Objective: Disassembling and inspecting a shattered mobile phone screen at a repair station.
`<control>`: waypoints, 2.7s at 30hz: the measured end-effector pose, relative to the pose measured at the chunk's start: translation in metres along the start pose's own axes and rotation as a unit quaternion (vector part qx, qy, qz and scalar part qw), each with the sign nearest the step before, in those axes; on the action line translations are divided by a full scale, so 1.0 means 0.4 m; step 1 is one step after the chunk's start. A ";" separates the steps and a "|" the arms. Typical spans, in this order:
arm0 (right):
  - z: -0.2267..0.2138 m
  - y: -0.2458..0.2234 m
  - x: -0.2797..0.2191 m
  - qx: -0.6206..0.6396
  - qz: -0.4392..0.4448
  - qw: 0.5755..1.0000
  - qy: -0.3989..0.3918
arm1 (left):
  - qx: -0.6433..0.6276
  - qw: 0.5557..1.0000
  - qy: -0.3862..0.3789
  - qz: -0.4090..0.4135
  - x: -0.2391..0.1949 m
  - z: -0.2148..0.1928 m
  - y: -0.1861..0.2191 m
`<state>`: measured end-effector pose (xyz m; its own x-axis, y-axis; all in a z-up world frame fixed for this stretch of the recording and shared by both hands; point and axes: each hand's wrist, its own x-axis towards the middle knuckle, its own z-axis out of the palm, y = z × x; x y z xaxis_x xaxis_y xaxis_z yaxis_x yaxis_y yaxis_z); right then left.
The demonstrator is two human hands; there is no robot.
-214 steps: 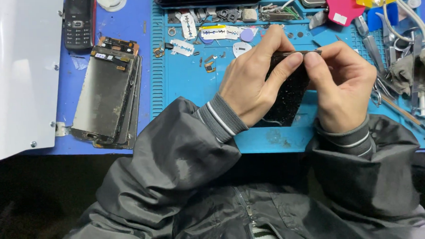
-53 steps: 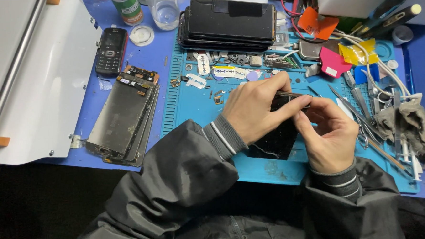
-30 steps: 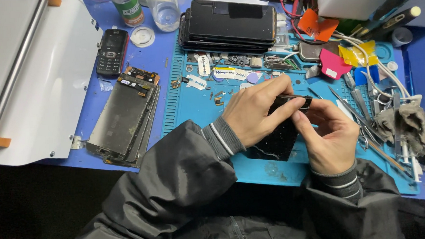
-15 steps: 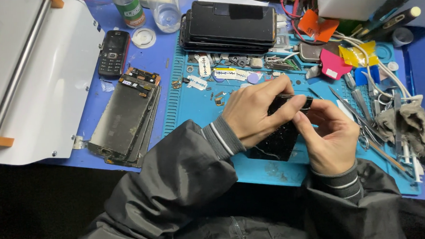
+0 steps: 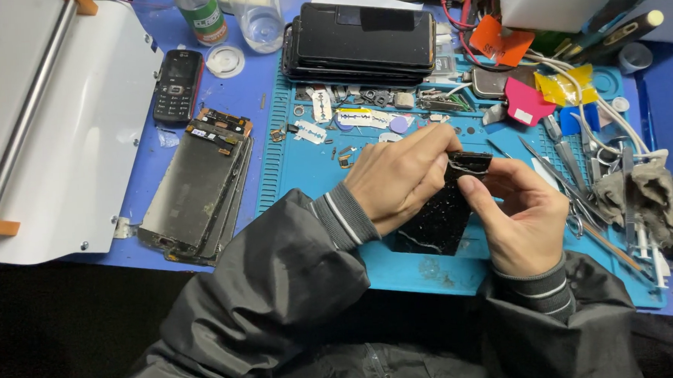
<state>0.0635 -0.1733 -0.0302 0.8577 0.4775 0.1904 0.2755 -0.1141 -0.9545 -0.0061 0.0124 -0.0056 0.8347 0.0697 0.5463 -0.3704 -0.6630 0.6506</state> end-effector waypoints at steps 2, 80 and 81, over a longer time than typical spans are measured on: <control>0.000 0.001 -0.001 -0.002 0.003 1.000 -0.001 | -0.011 1.000 -0.007 -0.005 0.000 0.001 0.006; -0.002 0.006 -0.005 -0.032 0.006 0.999 0.012 | 0.038 0.995 0.094 -0.017 0.002 0.033 0.012; -0.003 0.003 -0.007 -0.030 -0.005 1.000 0.003 | 0.028 0.995 0.093 -0.027 0.002 0.039 0.003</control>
<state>0.0620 -0.1757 -0.0316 0.8571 0.4741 0.2016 0.3100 -0.1620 -0.9368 0.0003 -0.0002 -0.0126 0.7611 0.2401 0.6026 -0.2987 -0.6948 0.6542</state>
